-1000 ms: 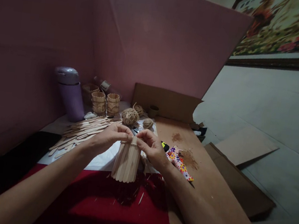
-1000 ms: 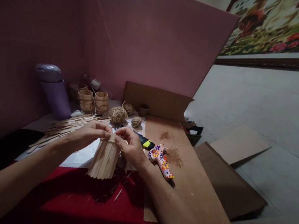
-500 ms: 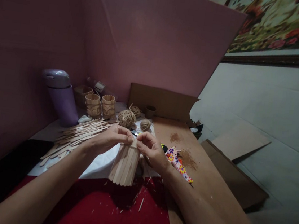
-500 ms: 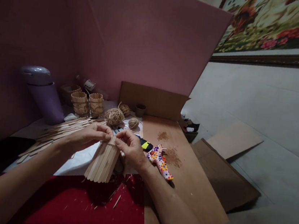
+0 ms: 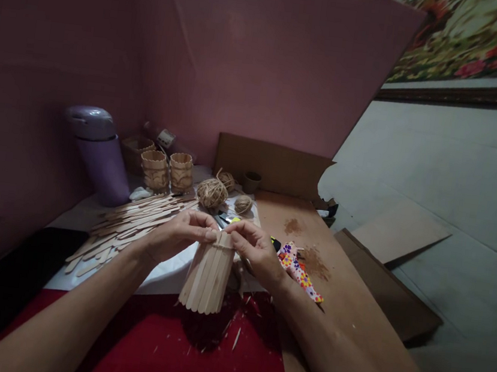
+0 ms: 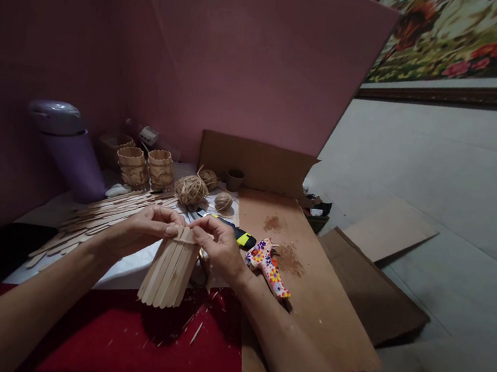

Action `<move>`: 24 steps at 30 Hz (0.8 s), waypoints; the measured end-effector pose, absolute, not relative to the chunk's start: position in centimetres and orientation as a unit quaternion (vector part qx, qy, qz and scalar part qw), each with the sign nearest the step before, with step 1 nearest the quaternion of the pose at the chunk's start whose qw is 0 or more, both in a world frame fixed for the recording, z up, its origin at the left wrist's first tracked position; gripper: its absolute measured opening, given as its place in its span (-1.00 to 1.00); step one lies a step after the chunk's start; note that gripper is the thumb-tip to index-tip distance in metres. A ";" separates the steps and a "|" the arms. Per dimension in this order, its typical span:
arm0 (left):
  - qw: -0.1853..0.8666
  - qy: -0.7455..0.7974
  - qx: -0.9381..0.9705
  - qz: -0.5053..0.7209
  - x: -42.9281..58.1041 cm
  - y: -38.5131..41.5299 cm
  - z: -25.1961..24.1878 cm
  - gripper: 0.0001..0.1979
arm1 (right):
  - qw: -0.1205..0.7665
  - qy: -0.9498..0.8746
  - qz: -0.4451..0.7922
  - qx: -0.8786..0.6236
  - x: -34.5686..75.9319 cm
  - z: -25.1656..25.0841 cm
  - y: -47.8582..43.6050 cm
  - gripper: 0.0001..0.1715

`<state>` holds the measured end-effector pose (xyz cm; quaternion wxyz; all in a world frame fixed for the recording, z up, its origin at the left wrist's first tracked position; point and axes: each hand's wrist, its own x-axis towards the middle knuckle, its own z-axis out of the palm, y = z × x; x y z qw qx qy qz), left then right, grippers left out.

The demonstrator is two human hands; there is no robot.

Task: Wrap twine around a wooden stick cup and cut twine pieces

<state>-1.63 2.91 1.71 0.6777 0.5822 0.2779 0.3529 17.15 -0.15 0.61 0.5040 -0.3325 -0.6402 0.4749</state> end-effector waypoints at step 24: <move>0.670 0.291 0.554 0.399 -2.8 3.8 2.0 -0.85 | 0.164 -0.721 -0.030 -0.672 28.9 2.9 -2.1 -0.71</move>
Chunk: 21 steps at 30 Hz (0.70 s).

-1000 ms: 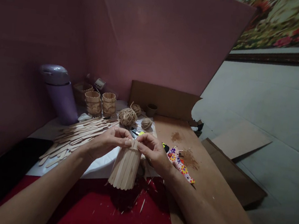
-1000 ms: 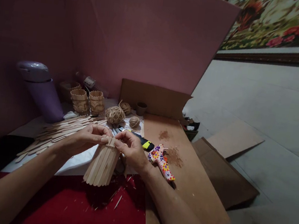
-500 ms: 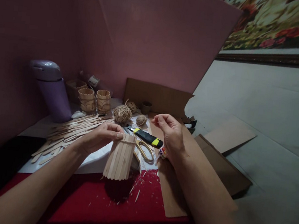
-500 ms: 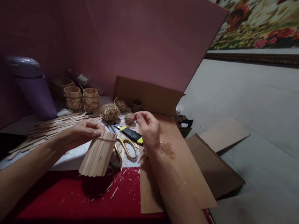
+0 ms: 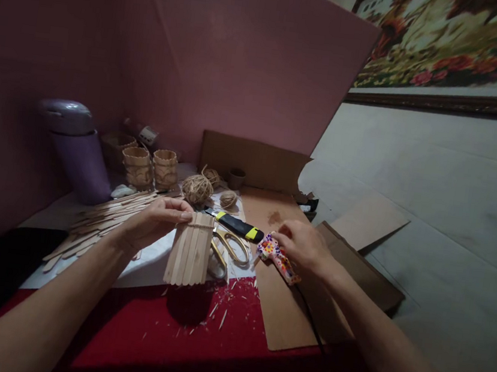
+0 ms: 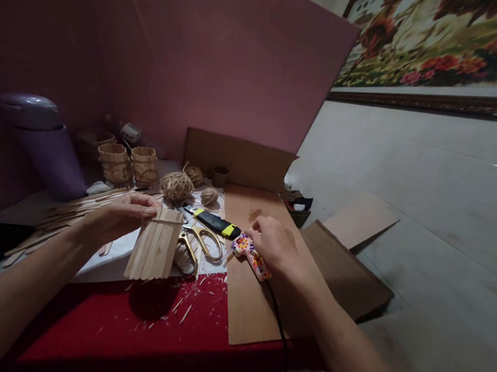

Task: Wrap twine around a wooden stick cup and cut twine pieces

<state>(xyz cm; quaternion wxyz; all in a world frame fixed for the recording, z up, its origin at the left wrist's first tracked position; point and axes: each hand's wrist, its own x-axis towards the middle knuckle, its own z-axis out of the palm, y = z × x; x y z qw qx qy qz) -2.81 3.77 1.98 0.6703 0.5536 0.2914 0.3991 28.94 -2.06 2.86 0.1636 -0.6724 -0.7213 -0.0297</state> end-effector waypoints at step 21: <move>0.672 0.290 0.569 0.377 -2.6 3.9 1.4 -0.85 | 0.347 -0.655 0.333 -0.582 31.3 -0.7 -5.4 -0.63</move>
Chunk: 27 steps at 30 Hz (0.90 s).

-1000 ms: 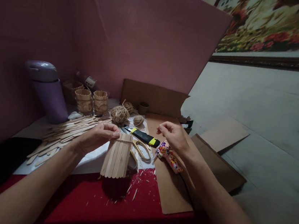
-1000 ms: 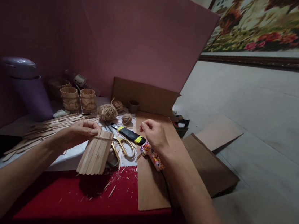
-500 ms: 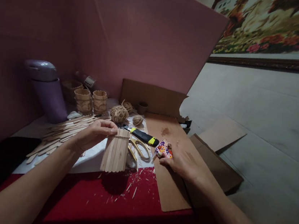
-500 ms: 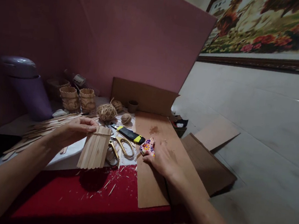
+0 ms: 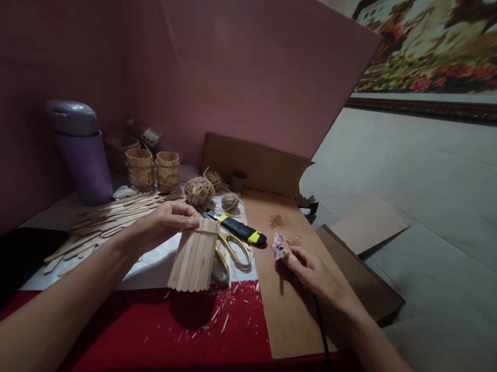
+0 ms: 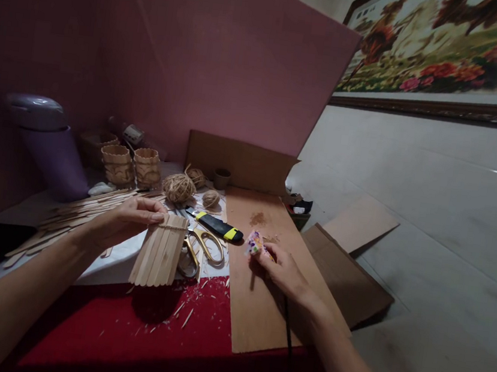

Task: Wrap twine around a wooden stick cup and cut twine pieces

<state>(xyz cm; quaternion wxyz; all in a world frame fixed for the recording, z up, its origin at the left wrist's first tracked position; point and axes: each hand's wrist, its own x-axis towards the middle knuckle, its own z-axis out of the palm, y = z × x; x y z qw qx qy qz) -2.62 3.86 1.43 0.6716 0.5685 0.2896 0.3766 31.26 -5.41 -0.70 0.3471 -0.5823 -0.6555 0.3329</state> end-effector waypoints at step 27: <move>0.666 0.269 0.588 0.371 -1.7 2.9 1.6 -0.88 | 0.444 -0.384 0.730 -0.350 23.8 4.2 -11.0 -0.58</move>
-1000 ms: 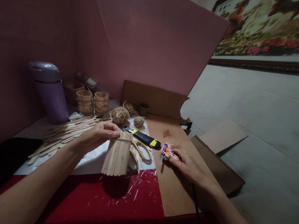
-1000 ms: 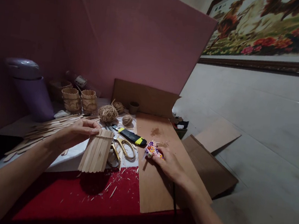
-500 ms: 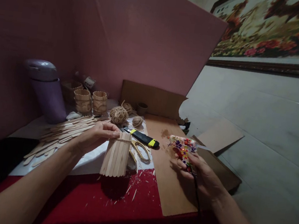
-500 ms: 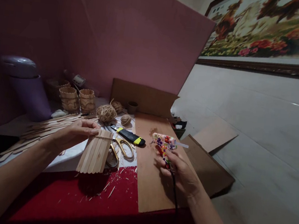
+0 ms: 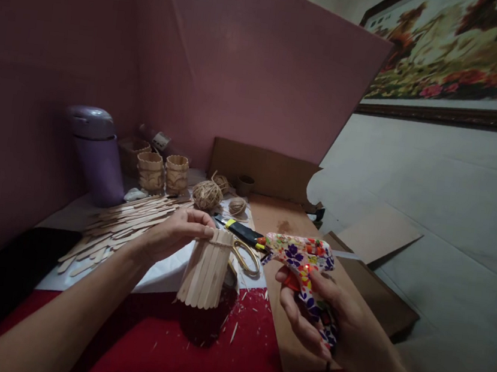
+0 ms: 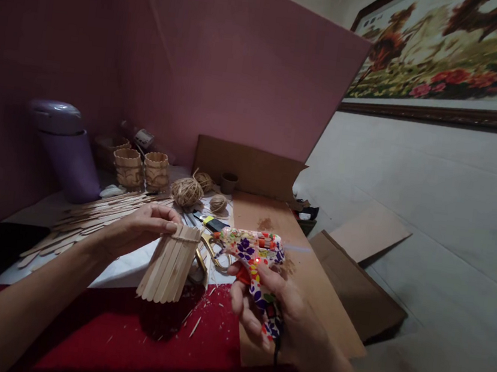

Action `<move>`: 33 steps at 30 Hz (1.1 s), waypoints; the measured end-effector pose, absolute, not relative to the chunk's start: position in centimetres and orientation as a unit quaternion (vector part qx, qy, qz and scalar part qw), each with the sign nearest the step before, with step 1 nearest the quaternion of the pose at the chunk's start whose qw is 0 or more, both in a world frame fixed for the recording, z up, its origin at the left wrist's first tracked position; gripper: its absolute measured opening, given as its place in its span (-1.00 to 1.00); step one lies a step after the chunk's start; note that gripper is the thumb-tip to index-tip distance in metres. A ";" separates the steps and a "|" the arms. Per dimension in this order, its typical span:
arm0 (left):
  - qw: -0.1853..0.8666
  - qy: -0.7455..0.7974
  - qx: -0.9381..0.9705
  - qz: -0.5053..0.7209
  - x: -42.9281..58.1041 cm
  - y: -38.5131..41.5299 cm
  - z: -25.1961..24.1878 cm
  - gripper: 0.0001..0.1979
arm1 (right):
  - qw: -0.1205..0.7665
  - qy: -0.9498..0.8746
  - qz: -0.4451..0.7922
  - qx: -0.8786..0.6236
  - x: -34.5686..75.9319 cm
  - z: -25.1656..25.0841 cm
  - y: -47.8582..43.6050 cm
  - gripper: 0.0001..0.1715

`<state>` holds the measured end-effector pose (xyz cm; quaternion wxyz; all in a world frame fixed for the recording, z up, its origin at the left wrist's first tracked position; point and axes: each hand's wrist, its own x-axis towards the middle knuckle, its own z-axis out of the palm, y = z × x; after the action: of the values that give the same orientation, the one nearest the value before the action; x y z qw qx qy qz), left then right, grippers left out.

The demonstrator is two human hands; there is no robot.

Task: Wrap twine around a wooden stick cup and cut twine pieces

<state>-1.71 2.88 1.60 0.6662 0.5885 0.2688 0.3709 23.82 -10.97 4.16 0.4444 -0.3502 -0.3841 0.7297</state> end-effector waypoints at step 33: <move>0.607 0.282 0.618 0.412 0.1 0.9 2.7 -0.81 | 0.527 -0.398 0.643 -0.388 17.4 2.5 -11.5 -0.51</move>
<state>0.06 0.89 2.71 0.6068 0.6182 0.2824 0.4122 17.41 -11.53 2.53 0.5270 -0.3877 -0.3981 0.6430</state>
